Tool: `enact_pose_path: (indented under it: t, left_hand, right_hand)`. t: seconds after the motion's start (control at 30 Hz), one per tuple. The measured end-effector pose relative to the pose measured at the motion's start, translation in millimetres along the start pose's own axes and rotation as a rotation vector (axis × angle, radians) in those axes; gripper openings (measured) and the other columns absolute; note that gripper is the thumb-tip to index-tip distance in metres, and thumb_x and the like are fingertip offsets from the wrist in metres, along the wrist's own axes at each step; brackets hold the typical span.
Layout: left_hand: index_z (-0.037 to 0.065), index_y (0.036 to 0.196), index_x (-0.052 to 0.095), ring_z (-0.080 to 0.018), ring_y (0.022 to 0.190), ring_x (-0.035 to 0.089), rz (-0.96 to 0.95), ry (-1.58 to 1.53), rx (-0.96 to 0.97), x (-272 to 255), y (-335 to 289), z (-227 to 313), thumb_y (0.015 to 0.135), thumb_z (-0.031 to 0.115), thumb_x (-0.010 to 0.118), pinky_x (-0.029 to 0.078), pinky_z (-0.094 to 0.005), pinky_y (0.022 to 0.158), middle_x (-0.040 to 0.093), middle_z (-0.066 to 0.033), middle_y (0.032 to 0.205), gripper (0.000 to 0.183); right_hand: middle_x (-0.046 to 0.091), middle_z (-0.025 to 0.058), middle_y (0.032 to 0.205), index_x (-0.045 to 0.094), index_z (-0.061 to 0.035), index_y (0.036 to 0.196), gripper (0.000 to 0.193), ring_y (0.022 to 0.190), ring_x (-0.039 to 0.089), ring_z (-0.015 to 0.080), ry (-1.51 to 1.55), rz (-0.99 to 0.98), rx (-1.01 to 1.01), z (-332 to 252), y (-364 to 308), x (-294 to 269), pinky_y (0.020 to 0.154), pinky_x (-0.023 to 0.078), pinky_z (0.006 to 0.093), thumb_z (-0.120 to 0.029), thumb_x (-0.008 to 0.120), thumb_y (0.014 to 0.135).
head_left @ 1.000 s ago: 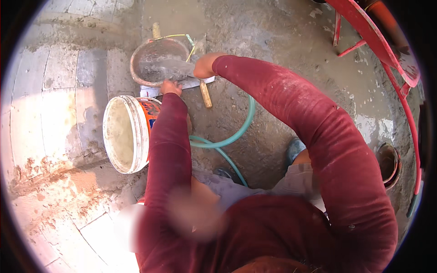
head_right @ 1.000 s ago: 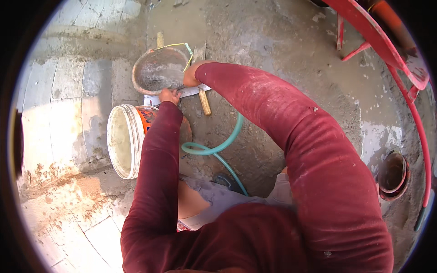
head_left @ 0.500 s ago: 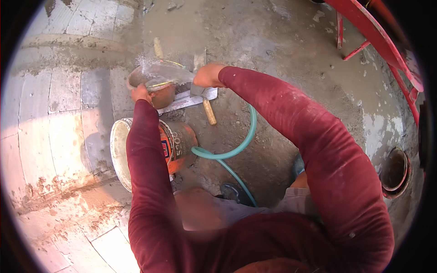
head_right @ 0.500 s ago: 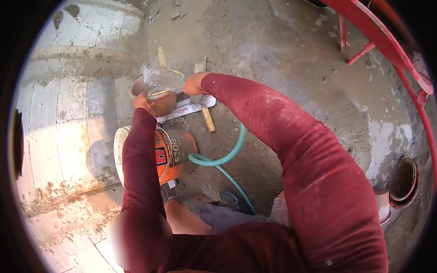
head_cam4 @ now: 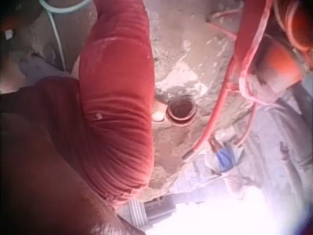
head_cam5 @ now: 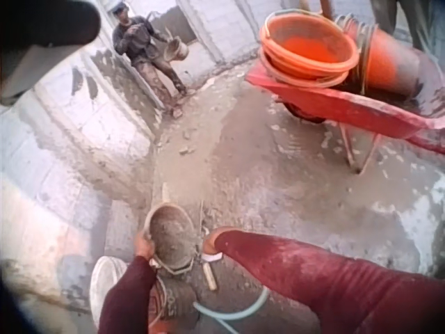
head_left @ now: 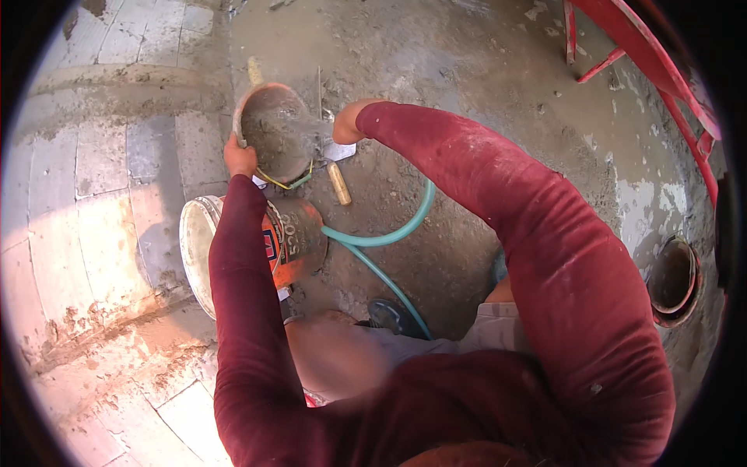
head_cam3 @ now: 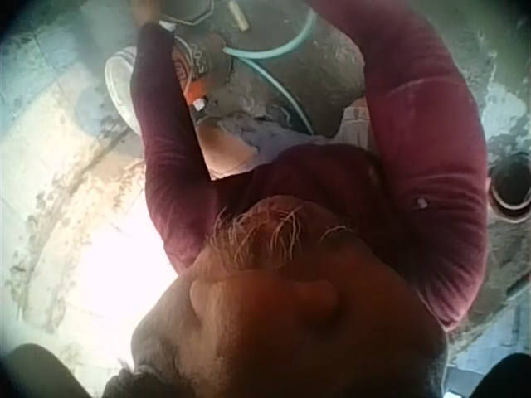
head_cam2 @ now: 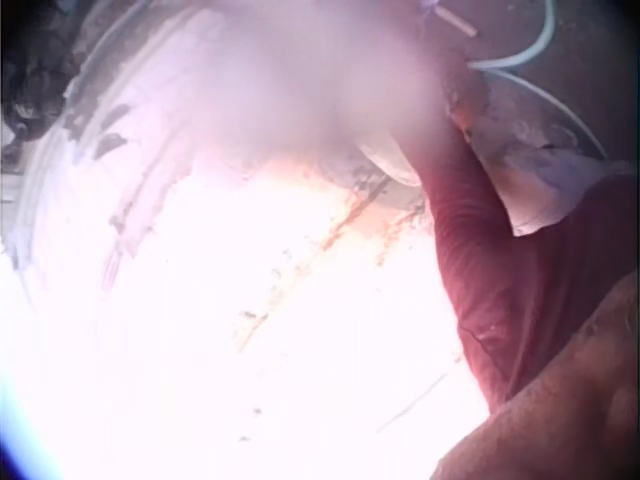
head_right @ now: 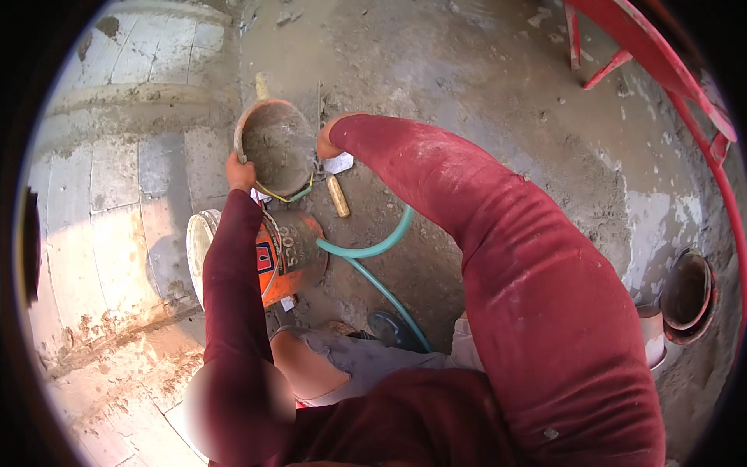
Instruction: The person cleans various plastic buckets and a metal trowel by rinsing them with water from a hose and scrubbing them by hand at a construction site.
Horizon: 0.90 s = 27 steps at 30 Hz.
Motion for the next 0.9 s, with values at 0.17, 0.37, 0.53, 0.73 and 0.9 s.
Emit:
enact_pose_path:
  t: [0.17, 0.37, 0.53, 0.73, 0.9]
  left_hand:
    - [0.001, 0.123, 0.057, -0.04, 0.118, 0.052, -0.009, 0.108, 0.097, -12, 5, 29, 0.069, -0.004, 0.061, 0.043, -0.0413, 0.096, 0.056, -0.0221, 0.125, 0.054]
    - [0.004, 0.1, 0.061, -0.0362, 0.109, 0.052, -0.021, 0.253, 0.405, 0, -10, 81, 0.068, -0.002, 0.063, 0.044, -0.0444, 0.094, 0.055, -0.0141, 0.114, 0.032]
    - [0.013, 0.099, 0.065, -0.0301, 0.107, 0.052, -0.171, 0.58, 0.588, 44, -34, 161, 0.079, 0.007, 0.058, 0.049, -0.0428, 0.087, 0.054, -0.007, 0.114, 0.023]
    - [0.017, 0.1, 0.067, -0.0309, 0.106, 0.051, -0.083, 0.834, 0.641, 108, -34, 167, 0.084, 0.011, 0.054, 0.056, -0.0364, 0.074, 0.052, -0.005, 0.115, 0.021]
    - [0.016, 0.1, 0.065, -0.0297, 0.11, 0.051, -0.097, 0.723, 0.519, 118, -29, 143, 0.083, 0.012, 0.056, 0.053, -0.0429, 0.084, 0.053, -0.0051, 0.115, 0.02]
  right_hand:
    - [0.063, 0.0197, 0.12, 0.067, -0.0033, 0.112, 0.045, 0.111, 0.06, 0.037, -0.012, 0.082, -0.139, -9, 7, 7, 0.092, 0.046, 0.0471, -0.03, 0.046, 0.084]
    - [0.063, 0.0193, 0.12, 0.068, -0.0036, 0.111, 0.042, 0.111, 0.06, 0.0368, 0.03, 0.083, -0.09, -7, 20, 20, 0.091, 0.046, 0.0474, -0.028, 0.046, 0.084]
    - [0.062, 0.0197, 0.121, 0.066, -0.0045, 0.116, 0.041, 0.112, 0.061, 0.0341, 0.036, -0.026, 0.058, 24, 30, 25, 0.092, 0.047, 0.0466, -0.022, 0.047, 0.084]
    - [0.061, 0.0184, 0.125, 0.065, -0.004, 0.119, 0.043, 0.115, 0.059, 0.0332, 0.126, 0.074, 0.169, 44, 18, 27, 0.096, 0.046, 0.0444, -0.023, 0.045, 0.086]
    - [0.06, 0.0185, 0.126, 0.064, -0.005, 0.12, 0.044, 0.117, 0.058, 0.0335, 0.241, 0.15, 0.16, 47, -1, 20, 0.098, 0.044, 0.0446, -0.026, 0.046, 0.085]
Point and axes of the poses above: each hand's wrist, its own y-axis towards the middle knuckle, its own x-axis out of the palm, z = x × y, the point moved 1 cm from there along y, towards the middle knuckle
